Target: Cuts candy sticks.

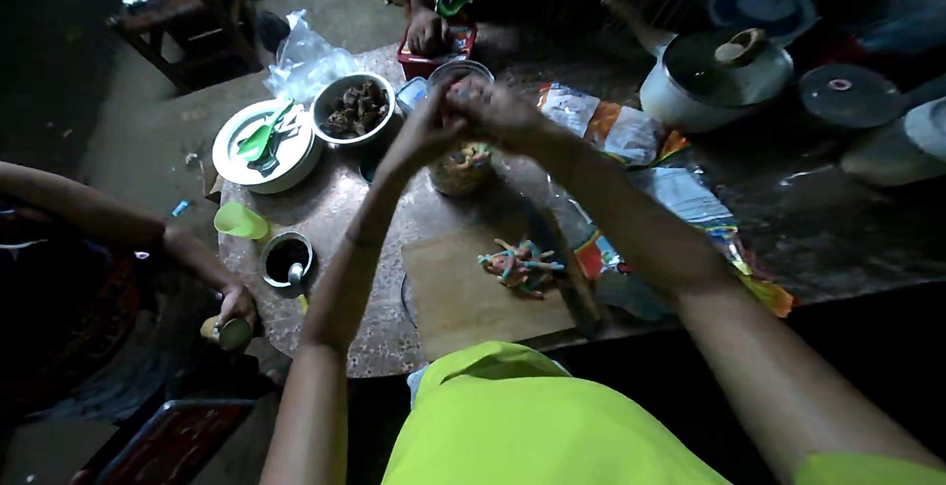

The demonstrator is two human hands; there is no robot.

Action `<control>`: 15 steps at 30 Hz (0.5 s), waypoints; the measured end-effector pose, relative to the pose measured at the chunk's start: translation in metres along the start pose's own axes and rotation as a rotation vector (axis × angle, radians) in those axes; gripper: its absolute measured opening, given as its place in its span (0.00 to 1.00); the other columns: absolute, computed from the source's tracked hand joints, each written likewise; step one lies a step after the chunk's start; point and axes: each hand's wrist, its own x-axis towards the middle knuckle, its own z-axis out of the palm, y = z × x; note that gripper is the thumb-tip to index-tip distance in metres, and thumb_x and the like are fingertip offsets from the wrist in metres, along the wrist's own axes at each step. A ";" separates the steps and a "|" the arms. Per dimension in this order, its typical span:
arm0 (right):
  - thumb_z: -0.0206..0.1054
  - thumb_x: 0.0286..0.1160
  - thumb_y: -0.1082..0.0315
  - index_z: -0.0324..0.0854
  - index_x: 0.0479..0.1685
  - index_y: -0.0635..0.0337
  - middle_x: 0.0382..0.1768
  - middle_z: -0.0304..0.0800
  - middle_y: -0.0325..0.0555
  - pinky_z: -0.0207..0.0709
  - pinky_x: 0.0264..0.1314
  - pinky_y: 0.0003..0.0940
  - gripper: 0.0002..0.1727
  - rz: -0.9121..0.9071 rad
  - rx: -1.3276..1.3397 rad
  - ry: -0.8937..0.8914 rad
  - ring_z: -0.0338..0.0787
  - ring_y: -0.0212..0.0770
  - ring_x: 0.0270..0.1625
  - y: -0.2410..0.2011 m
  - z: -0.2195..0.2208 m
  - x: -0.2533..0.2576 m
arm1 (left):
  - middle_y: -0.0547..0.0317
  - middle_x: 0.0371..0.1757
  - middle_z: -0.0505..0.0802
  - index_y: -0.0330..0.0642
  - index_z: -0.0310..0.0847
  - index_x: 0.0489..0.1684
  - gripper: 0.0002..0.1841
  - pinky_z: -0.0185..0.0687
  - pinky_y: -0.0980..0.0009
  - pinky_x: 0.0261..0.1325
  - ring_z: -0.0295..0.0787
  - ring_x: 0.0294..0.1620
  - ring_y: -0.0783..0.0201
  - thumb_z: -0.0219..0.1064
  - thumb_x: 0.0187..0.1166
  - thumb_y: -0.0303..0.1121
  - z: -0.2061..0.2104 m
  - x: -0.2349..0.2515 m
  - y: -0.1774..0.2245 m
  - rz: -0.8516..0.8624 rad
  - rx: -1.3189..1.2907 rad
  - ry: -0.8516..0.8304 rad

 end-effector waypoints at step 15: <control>0.62 0.80 0.76 0.71 0.74 0.62 0.49 0.88 0.44 0.87 0.43 0.27 0.22 0.205 0.106 0.163 0.89 0.32 0.39 -0.008 -0.064 0.081 | 0.52 0.48 0.89 0.28 0.79 0.63 0.13 0.88 0.72 0.48 0.87 0.39 0.70 0.60 0.84 0.20 -0.037 0.103 -0.025 -0.147 -0.357 0.013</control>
